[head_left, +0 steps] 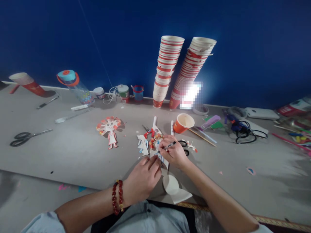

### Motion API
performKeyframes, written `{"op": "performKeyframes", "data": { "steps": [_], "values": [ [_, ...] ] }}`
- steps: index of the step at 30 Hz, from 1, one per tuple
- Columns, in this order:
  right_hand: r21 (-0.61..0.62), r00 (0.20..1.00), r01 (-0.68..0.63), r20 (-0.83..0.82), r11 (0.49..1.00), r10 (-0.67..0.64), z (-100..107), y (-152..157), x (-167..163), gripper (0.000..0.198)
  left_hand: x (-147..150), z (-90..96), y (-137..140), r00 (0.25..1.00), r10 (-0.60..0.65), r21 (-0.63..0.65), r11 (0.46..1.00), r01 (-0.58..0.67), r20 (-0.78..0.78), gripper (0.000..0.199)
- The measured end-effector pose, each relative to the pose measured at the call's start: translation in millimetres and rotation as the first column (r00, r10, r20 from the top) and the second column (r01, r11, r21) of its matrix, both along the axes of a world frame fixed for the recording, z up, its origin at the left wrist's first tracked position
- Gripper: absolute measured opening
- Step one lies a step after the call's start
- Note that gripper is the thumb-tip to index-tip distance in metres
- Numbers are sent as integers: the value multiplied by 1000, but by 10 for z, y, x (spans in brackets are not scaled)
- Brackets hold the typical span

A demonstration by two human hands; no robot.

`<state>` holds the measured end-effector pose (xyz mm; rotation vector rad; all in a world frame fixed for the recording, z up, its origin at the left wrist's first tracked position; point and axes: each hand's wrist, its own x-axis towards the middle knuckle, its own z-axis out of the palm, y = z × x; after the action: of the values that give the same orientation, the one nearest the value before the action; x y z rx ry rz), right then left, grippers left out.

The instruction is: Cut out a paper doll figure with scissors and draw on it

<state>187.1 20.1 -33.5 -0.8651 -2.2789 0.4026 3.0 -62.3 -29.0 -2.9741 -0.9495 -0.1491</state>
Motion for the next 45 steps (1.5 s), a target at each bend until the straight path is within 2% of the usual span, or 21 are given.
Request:
{"op": "performKeyframes", "data": {
  "steps": [3,7,11,15,18,21,27,33,37,41,45],
  "values": [
    [-33,999,37,-30,999,-38,-14,-3,19,19,-5,-2,-3,1000,3,1,1000,-3,7,39],
    [-57,984,149,-94,987,-154,-28,-4,62,16,-7,35,21,1000,-2,5,1000,2,5,33],
    [-79,978,178,-93,981,-185,-28,-8,100,11,-15,111,121,1000,-16,6,1000,16,-2,24],
    [-149,966,216,-110,965,-233,14,-37,132,9,-51,172,289,993,-120,-27,992,120,-19,18],
    [-240,952,216,-165,946,-259,78,-101,168,10,-83,218,421,986,-168,-48,985,167,-20,14],
    [-274,949,208,-174,939,-261,135,-216,216,12,-111,267,534,978,-206,-61,977,205,-15,11],
    [-163,991,135,14,977,-134,87,-495,273,18,-145,309,682,966,-255,-138,956,258,35,18],
    [42,971,77,222,996,-85,3,-572,263,19,-175,270,828,968,-247,-189,950,249,30,24],
    [95,968,22,247,995,-45,22,-565,264,21,-202,275,943,962,-270,-200,942,270,31,25],
    [120,969,21,241,993,-49,46,-567,261,21,-199,261,1002,978,-208,-195,958,209,24,20],
    [102,975,33,217,994,-55,49,-571,253,22,-177,198,1023,967,-230,-242,937,250,111,20]
  ]
}}
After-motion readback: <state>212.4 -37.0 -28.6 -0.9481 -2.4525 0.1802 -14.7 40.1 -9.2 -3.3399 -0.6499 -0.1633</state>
